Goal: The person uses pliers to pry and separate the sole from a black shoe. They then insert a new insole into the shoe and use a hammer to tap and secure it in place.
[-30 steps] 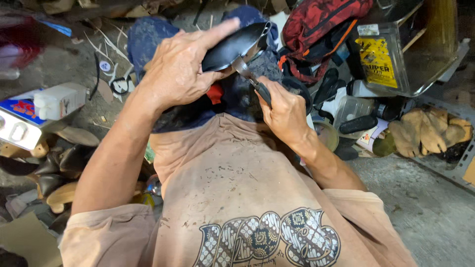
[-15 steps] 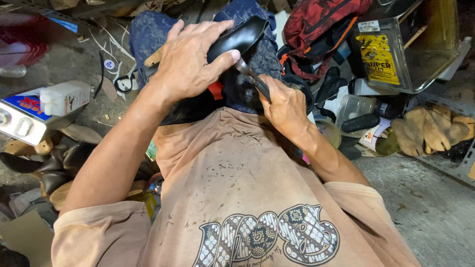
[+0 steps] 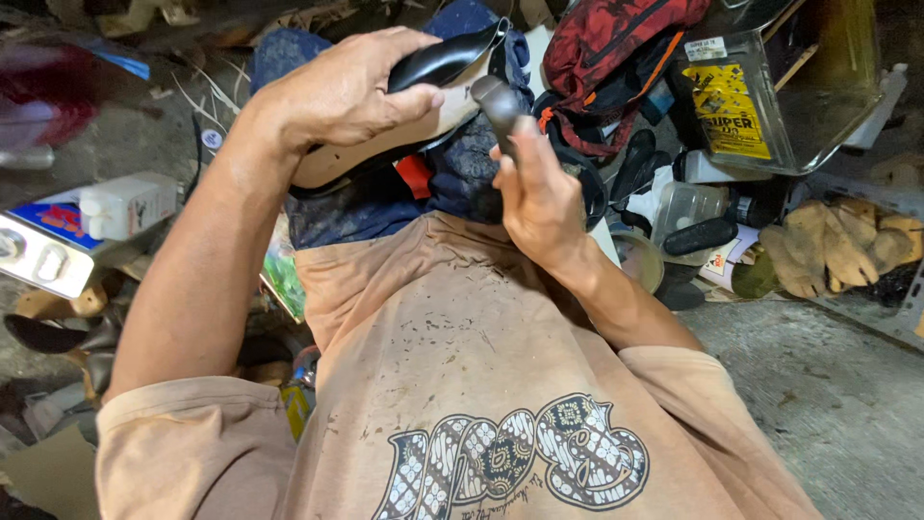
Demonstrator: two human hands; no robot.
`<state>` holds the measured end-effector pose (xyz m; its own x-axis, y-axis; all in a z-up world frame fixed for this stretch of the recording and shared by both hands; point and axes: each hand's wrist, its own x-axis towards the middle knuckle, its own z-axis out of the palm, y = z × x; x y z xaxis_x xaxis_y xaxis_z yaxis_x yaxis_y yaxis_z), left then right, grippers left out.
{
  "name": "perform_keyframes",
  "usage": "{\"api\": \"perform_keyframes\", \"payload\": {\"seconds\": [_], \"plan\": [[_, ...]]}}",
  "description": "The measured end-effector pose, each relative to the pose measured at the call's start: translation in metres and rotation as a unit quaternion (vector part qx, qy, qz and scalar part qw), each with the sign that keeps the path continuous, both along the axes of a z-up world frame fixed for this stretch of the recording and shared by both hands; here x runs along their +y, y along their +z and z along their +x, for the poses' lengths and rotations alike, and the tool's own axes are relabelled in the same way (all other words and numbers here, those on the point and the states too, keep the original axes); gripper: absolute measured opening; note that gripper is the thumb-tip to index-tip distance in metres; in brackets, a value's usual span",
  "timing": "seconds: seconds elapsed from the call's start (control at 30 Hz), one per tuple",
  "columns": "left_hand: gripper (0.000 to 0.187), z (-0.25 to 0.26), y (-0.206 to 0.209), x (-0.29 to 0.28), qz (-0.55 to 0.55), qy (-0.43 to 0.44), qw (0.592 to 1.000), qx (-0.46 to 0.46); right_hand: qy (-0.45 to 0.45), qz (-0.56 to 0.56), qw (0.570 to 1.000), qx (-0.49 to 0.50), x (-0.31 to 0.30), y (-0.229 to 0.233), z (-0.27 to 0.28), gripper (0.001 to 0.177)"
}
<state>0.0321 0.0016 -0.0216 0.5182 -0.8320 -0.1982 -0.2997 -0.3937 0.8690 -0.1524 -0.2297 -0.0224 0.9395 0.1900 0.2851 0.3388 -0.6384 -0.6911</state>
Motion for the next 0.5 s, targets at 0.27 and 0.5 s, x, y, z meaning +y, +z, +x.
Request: {"api": "perform_keyframes", "payload": {"seconds": [0.27,0.5], "plan": [[0.052,0.005,-0.001,0.001,-0.024,0.009,0.997,0.07,-0.006,-0.083,0.995,0.063,0.005,-0.022,0.01,0.068],[0.058,-0.001,0.008,-0.003,0.023,0.014,0.998,0.061,-0.004,-0.049,0.999,-0.017,0.012,-0.009,0.013,0.06]]}}
